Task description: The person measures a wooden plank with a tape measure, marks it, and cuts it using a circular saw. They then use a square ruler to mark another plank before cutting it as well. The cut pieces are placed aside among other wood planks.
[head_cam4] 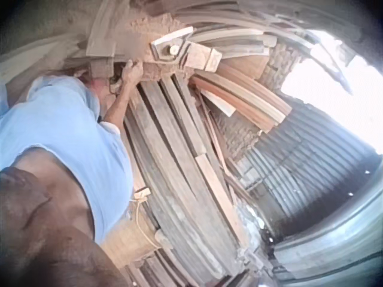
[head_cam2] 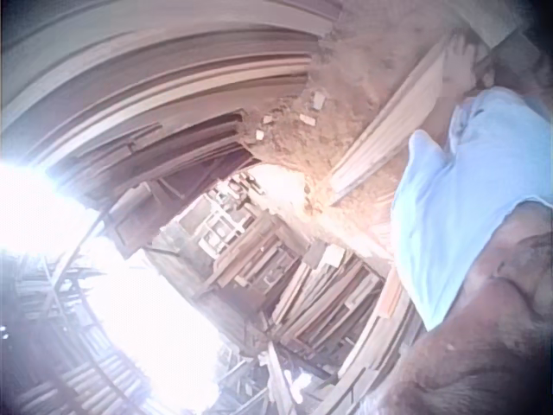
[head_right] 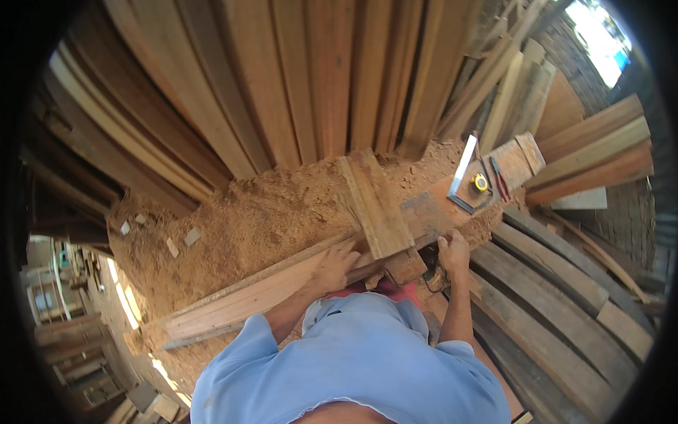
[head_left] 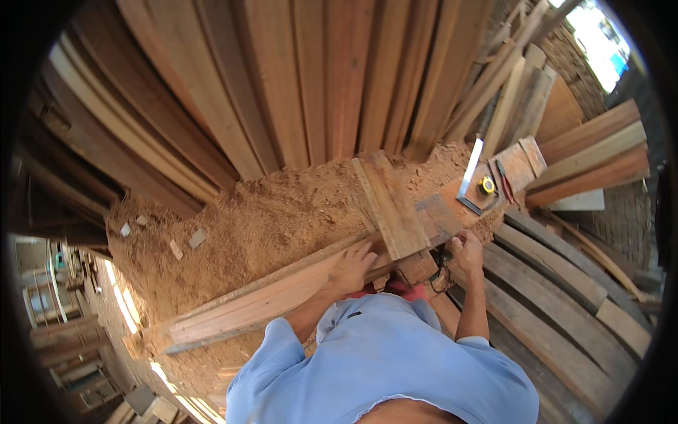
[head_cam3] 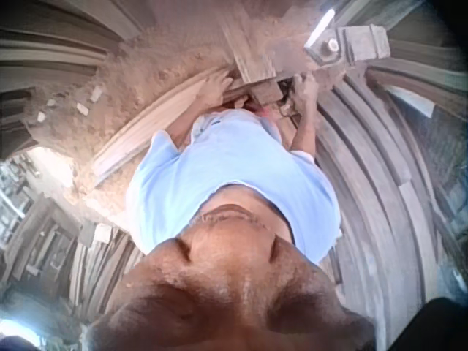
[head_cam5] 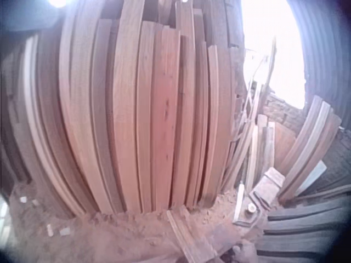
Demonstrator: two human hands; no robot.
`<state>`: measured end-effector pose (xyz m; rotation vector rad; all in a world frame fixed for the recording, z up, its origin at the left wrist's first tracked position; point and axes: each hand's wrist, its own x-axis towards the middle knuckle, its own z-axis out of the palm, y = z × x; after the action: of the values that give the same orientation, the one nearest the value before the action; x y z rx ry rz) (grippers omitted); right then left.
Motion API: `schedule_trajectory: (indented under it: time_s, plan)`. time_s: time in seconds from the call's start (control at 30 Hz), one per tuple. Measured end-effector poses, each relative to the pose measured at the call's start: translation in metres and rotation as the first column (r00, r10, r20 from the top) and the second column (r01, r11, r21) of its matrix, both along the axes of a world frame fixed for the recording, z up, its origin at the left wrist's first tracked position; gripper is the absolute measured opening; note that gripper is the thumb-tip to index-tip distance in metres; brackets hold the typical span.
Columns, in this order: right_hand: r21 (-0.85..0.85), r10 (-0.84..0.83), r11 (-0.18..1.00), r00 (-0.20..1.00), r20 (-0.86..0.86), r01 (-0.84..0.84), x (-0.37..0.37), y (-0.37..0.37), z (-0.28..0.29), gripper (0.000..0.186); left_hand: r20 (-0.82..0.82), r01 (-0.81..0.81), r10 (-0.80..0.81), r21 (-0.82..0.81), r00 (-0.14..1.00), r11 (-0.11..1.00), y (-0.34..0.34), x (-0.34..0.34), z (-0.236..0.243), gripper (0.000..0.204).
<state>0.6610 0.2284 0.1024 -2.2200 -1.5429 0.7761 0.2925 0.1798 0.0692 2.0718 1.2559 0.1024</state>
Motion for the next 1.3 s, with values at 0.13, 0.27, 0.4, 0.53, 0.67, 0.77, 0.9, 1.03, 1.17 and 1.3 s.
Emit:
schedule_trajectory:
  time_s: [0.13, 0.27, 0.4, 0.53, 0.67, 0.77, 0.9, 1.03, 1.17, 1.3]
  plan:
    - [-0.110, -0.090, 0.990, 0.995, 0.035, 0.093, 0.027, 0.021, -0.014, 0.036, -0.080, -0.185, 0.184, -0.010, 0.980, 0.983, 0.031, -0.055, 0.042, 0.054]
    - [-0.159, -0.117, 0.977, 0.979, 0.167, 0.144, 0.057, 0.046, -0.054, 0.041, -0.370, -0.253, 0.259, 0.067, 0.892, 0.965, 0.042, -0.109, 0.035, 0.049]
    - [-0.180, -0.033, 0.979, 0.946, 0.322, 0.095, 0.070, 0.091, -0.082, 0.050, -0.577, -0.367, 0.341, 0.075, 0.743, 0.927, 0.045, -0.131, 0.038, 0.042]
    - [-0.164, 0.041, 0.986, 0.915, 0.400, 0.027, 0.076, 0.119, -0.098, 0.043, -0.732, -0.488, 0.341, 0.013, 0.590, 0.873, 0.039, -0.140, 0.017, 0.044]
    - [-0.158, 0.176, 0.980, 0.900, 0.400, -0.121, 0.079, 0.126, -0.112, 0.029, -0.810, -0.503, 0.234, -0.086, 0.538, 0.860, 0.014, -0.164, -0.036, 0.054]
    - [-0.136, 0.324, 0.946, 0.844, 0.427, -0.294, 0.087, 0.120, -0.109, 0.029, -0.600, -0.500, 0.318, -0.161, 0.734, 0.851, -0.001, -0.176, -0.087, 0.063]
    - [0.043, 0.264, 0.960, 0.942, 0.206, -0.278, 0.085, 0.101, -0.114, 0.031, -0.551, -0.553, 0.458, -0.007, 0.697, 0.833, 0.010, -0.155, -0.124, 0.065]
    - [0.225, -0.167, 0.950, 0.962, -0.216, 0.215, 0.050, 0.078, -0.052, 0.031, -0.451, -0.528, 0.510, 0.097, 0.732, 0.844, 0.073, -0.043, -0.069, 0.063]
    - [0.047, -0.525, 0.814, 0.767, -0.369, 0.579, 0.029, 0.038, -0.043, 0.030, -0.197, -0.359, 0.377, 0.122, 0.905, 0.926, 0.068, 0.039, -0.082, 0.055]
    - [-0.090, -0.453, 0.846, 0.618, -0.643, 0.526, -0.001, -0.023, -0.103, 0.021, -0.241, -0.331, 0.378, 0.216, 0.894, 0.919, 0.066, 0.077, -0.075, 0.052]
